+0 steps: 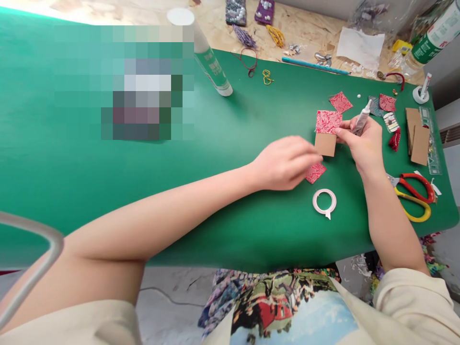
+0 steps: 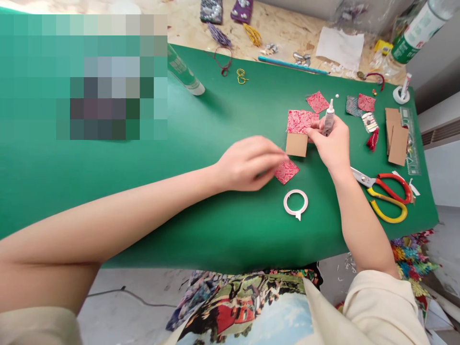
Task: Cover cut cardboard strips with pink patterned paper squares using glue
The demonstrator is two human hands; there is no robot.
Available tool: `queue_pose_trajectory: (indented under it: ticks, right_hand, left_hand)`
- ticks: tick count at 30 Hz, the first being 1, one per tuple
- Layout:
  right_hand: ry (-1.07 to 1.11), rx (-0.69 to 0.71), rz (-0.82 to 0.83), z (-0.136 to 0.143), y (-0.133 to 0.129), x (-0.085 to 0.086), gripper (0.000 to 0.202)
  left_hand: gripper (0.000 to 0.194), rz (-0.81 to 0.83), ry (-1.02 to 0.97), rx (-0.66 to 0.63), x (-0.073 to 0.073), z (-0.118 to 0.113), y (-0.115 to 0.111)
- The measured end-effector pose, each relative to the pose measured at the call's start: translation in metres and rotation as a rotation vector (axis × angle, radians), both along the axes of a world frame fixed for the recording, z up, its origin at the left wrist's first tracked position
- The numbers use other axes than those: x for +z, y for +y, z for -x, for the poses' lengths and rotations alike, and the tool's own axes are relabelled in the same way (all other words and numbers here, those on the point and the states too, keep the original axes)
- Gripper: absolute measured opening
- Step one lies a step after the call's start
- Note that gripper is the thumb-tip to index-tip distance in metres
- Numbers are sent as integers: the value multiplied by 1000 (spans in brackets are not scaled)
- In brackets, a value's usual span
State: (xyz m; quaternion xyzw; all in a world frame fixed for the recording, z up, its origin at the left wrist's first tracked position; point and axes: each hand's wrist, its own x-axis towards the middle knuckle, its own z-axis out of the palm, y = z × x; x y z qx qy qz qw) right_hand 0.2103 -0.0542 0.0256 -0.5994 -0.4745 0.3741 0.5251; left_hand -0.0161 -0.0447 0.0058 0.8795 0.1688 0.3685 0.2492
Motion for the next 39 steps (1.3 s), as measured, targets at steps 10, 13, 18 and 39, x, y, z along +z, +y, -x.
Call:
queue_pose_trajectory:
  ticks: [10, 13, 18, 39]
  right_hand:
    - [-85, -21, 8, -3, 2, -5, 38]
    - [-93, 18, 63, 1, 0, -2, 37]
    - [-101, 73, 201, 16, -3, 5, 34]
    - [-818, 191, 91, 16, -12, 19, 26]
  left_hand:
    - [26, -516, 206, -161, 4, 4, -23]
    - [19, -818, 175, -96, 13, 3, -28]
    - [18, -908, 145, -61, 22, 1, -38]
    - [19, -830, 221, 102, 10, -3, -29]
